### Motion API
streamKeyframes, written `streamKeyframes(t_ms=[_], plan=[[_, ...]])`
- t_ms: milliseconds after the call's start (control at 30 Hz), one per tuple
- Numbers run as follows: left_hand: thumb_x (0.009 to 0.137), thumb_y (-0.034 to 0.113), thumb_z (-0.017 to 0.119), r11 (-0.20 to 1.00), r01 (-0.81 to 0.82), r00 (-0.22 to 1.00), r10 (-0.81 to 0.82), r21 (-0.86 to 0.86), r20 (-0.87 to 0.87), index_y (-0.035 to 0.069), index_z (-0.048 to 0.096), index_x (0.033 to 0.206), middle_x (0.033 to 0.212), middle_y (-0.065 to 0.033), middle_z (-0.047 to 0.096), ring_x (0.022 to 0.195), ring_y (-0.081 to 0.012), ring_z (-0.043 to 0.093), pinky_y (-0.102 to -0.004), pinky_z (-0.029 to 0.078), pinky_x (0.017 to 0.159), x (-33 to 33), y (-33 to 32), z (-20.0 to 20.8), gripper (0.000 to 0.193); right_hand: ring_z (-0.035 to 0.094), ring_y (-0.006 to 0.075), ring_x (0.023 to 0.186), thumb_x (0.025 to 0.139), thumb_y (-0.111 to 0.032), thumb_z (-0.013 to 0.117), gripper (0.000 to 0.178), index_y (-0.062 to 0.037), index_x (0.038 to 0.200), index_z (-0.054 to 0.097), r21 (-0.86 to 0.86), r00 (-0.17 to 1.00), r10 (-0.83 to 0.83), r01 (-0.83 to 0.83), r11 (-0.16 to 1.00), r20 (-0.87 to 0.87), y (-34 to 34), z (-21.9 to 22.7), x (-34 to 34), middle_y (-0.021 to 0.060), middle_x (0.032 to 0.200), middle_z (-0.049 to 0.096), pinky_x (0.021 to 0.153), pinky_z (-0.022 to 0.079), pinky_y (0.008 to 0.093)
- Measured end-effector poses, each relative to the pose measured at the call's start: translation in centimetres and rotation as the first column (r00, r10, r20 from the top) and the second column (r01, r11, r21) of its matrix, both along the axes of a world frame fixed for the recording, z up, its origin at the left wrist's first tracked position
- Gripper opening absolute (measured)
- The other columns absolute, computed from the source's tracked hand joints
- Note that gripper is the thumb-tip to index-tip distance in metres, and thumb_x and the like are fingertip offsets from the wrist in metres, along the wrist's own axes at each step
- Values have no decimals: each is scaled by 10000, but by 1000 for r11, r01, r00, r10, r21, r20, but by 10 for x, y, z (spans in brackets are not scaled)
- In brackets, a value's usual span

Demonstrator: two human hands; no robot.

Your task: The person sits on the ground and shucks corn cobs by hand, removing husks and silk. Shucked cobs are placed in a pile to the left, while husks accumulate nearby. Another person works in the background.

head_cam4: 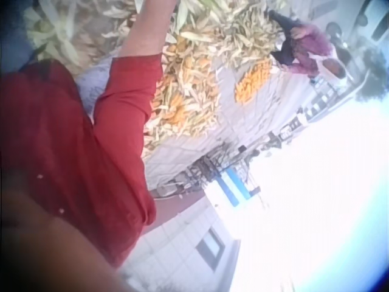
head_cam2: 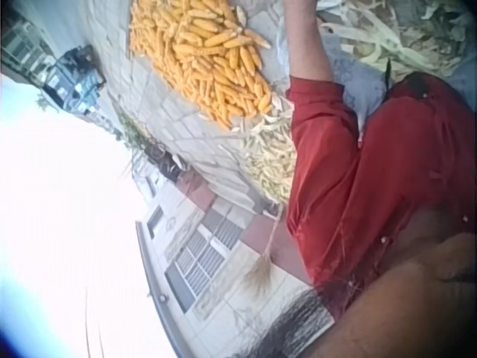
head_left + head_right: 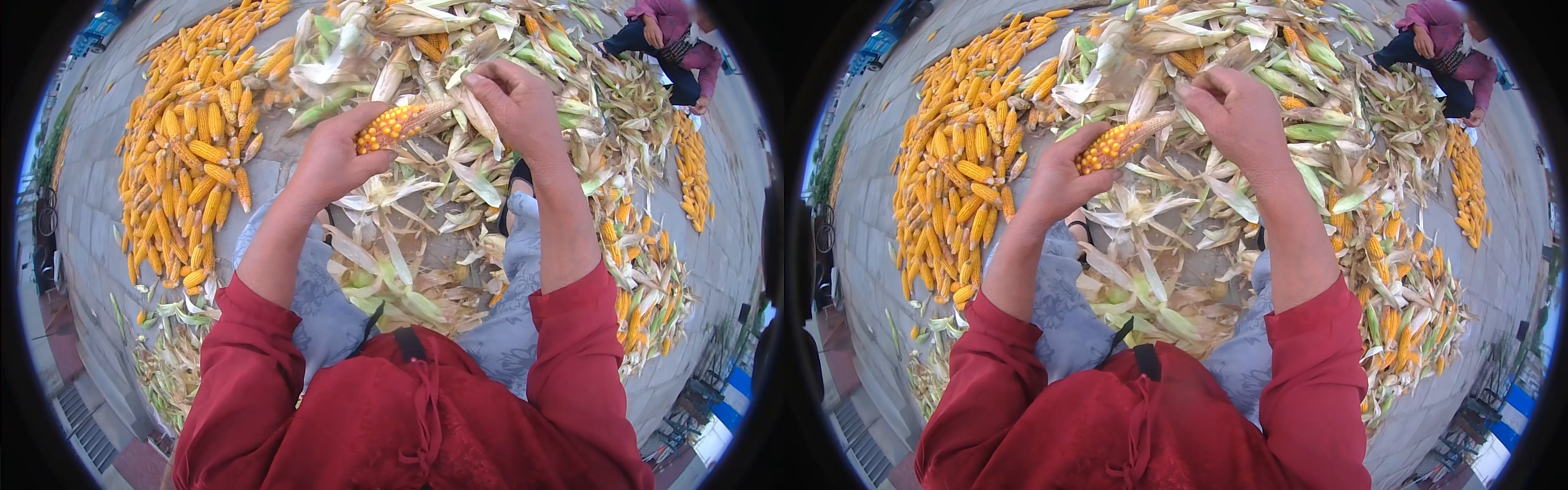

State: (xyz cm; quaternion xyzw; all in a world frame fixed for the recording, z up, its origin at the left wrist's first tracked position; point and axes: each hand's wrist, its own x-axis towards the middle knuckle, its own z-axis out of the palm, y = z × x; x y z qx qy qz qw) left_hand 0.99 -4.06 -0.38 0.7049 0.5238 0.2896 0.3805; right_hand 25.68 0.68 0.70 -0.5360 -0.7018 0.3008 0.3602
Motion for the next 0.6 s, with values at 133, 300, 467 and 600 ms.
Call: streamKeyframes(t_ms=[133, 300, 467, 600], plan=[[701, 107, 740, 998, 26, 997, -22, 51, -73, -25, 554, 1215, 972, -94, 646, 885, -131, 595, -275, 482, 807, -5, 2, -9, 563, 608, 207, 829, 887, -169, 625, 247, -16, 1080, 607, -38, 918, 395, -395, 918, -2, -12, -4, -15, 91, 942, 649, 725, 481, 323], [725, 124, 737, 1000, 17, 997, -16, 10, -74, -36, 554, 1201, 962, -81, 647, 869, -133, 594, -274, 482, 789, -6, 3, -9, 535, 624, 374, 789, 847, -195, 631, 176, -36, 919, 605, -12, 923, 283, -290, 957, 261, -16, -8, -23, 171, 823, 650, 690, 489, 450], [836, 236, 685, 854, -54, 896, 270, -517, 353, -40, 520, 1148, 819, -55, 603, 630, -109, 556, -240, 450, 546, 17, -3, -6, 448, 650, 358, 750, 833, -205, 616, 165, -43, 861, 624, -21, 883, 131, -136, 991, 451, -20, -10, -41, 174, 746, 652, 667, 512, 460], [901, 262, 630, 828, 21, 776, 339, -560, 532, 13, 486, 1101, 734, -50, 569, 522, -111, 533, -247, 393, 425, 32, 1, -13, 350, 676, 326, 794, 827, -174, 579, 151, -53, 854, 666, -182, 806, 217, -137, 974, 551, -29, -22, -65, 162, 805, 678, 683, 536, 437]])
